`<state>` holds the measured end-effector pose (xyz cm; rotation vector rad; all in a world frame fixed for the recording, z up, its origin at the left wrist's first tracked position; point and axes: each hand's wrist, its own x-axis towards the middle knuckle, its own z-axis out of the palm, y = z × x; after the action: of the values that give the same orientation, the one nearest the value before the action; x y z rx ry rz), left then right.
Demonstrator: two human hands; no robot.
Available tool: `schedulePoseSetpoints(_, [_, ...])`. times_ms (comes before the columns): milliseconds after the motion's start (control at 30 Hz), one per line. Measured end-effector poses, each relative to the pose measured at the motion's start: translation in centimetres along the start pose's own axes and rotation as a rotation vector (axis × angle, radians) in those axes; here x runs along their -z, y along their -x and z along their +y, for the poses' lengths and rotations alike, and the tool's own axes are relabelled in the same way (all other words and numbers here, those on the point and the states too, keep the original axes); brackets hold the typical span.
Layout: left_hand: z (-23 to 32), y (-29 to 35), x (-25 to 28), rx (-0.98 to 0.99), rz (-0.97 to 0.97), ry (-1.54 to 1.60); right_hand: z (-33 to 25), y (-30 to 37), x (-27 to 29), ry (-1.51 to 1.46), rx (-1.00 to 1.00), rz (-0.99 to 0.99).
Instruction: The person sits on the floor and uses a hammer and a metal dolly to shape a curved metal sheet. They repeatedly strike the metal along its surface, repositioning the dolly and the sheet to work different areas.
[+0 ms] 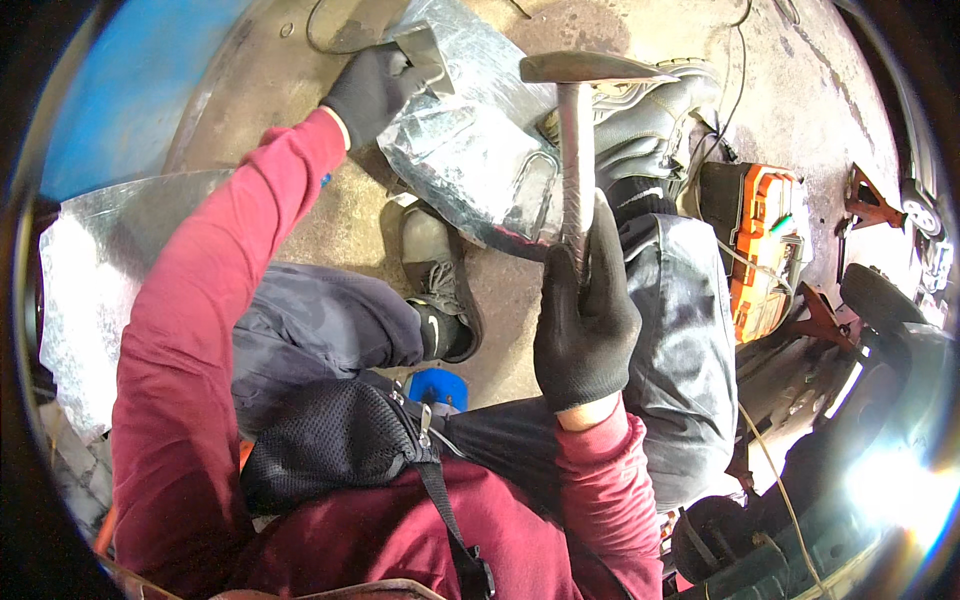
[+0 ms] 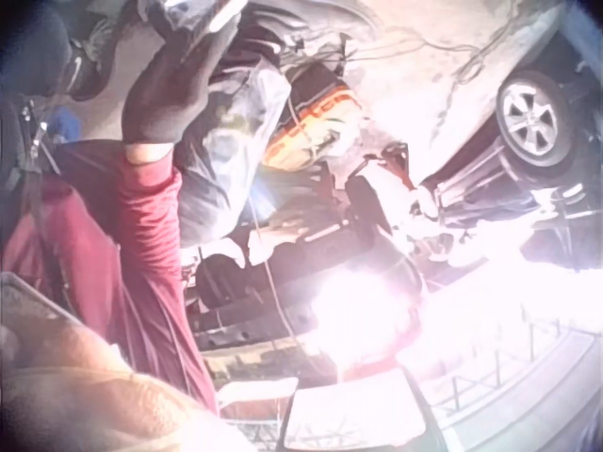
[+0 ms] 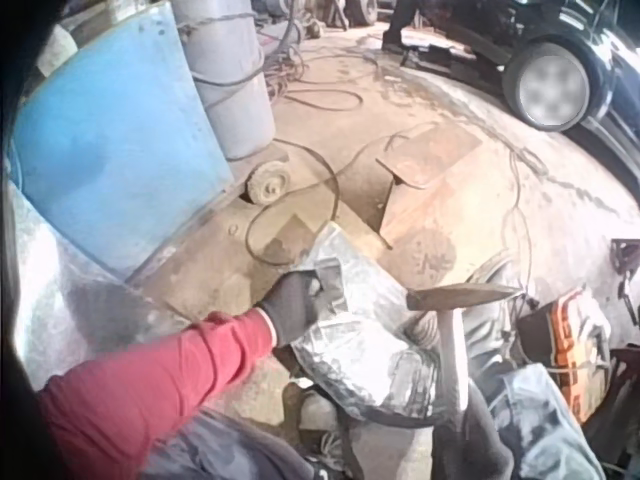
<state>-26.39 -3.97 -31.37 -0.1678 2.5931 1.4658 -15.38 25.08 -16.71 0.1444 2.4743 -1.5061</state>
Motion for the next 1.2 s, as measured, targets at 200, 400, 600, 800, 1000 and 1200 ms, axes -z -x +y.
schedulePoseSetpoints(200, [0.6,0.1,1.5,0.002,0.100,0.032,0.5,-0.3,0.2,-0.108,-0.106,0.042])
schedulePoseSetpoints(400, [2.1,1.5,-0.4,0.131,0.017,-0.069,0.3,-0.5,0.6,-0.086,-0.090,0.057])
schedulePoseSetpoints(600, [0.1,2.5,-2.5,0.051,0.123,-0.030,-0.3,-0.7,0.7,-0.117,-0.100,0.065])
schedulePoseSetpoints(800, [0.9,3.2,-2.7,0.090,0.103,-0.186,-1.1,-0.5,1.0,-0.250,-0.204,0.065])
schedulePoseSetpoints(1000, [0.8,3.6,-3.3,0.096,0.112,-0.030,-0.2,-0.5,1.3,-0.190,-0.110,0.076])
schedulePoseSetpoints(1200, [-0.7,3.4,-4.3,0.138,0.081,0.053,-0.1,-0.6,1.6,-0.164,-0.063,0.062])
